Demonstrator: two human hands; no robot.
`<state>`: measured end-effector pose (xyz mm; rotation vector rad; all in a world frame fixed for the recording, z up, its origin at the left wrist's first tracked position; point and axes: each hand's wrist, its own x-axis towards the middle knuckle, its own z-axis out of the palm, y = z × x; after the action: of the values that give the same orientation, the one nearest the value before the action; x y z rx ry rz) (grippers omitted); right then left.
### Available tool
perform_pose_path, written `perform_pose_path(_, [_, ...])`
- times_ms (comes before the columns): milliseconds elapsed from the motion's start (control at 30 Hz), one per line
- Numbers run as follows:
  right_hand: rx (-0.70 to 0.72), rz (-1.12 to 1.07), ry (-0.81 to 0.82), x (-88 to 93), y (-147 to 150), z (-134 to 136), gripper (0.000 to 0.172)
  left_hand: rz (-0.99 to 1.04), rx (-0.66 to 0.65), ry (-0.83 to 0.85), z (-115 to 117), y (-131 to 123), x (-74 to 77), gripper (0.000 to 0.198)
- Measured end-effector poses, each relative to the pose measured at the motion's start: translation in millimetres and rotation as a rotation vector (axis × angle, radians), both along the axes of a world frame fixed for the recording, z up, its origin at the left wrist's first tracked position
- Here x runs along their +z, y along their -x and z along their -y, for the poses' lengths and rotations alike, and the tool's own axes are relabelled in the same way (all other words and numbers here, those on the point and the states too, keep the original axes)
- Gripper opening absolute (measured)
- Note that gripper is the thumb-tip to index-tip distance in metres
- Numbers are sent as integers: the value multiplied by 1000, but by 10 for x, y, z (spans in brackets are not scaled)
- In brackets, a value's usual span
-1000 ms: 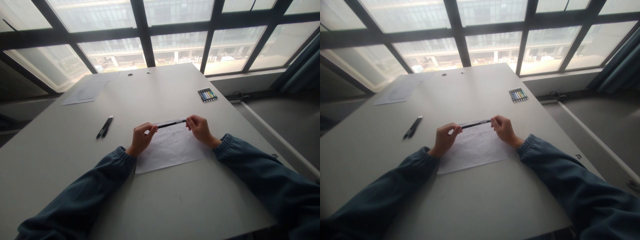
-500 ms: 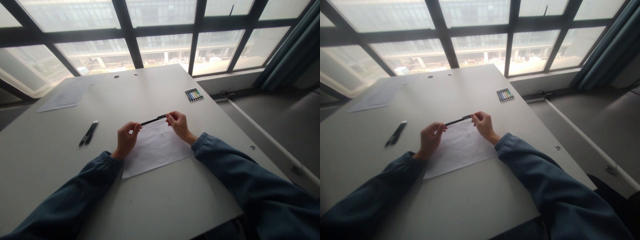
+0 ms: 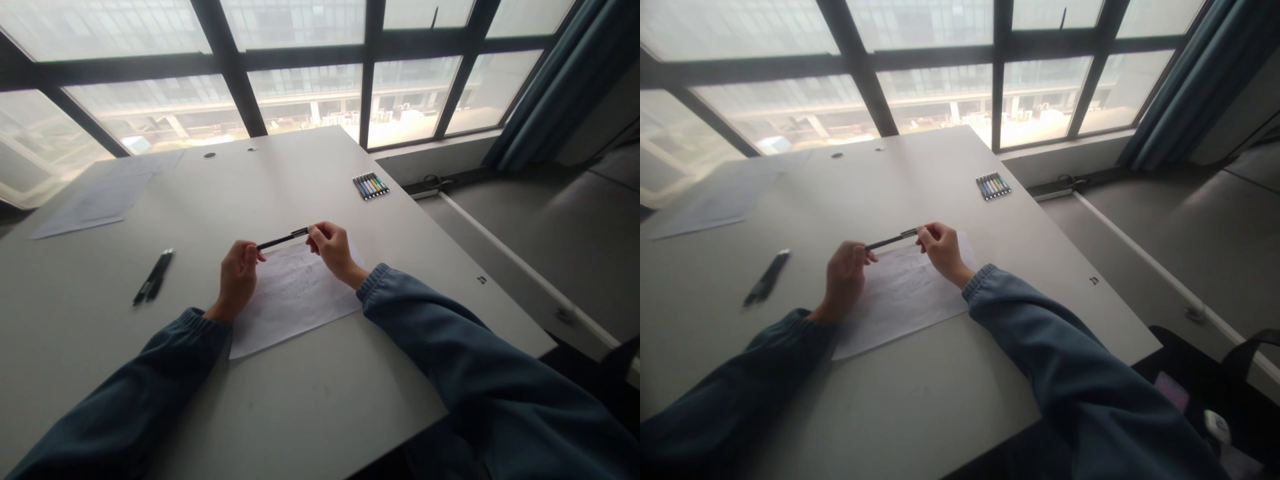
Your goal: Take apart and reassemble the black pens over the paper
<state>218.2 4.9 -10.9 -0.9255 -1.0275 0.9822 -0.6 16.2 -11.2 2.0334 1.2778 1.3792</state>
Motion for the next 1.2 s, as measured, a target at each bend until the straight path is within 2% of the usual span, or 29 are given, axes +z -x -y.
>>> perform_pose_path(200, [-45, -3, 51, 7, 106, 38, 42, -14, 22, -22, -16, -2, 23, 47])
perform_pose_path(467, [-41, -92, 39, -11, 189, 54, 23, 63, 48, 61, -8, 17, -12, 58])
perform_pose_path(600, [-72, -43, 62, -29, 250, 55, 26, 69, 84, 81, -32, 23, -31, 68])
perform_pose_path(733, [-101, -30, 73, -41, 305, 81, 34, 41, 33, 42, -38, 7, -29, 75])
perform_pose_path(833, [-121, -60, 42, -35, 351, 128, 36, -14, 66, 46, 3, -22, 10, 80])
perform_pose_path(1000, [-132, -99, -45, 8, 379, 202, 35, 27, 33, 84, 66, -57, 74, 78])
perform_pose_path(1200, [-105, -160, 5, 18, 295, 192, 30, -50, -15, 91, 58, -10, 47, 85])
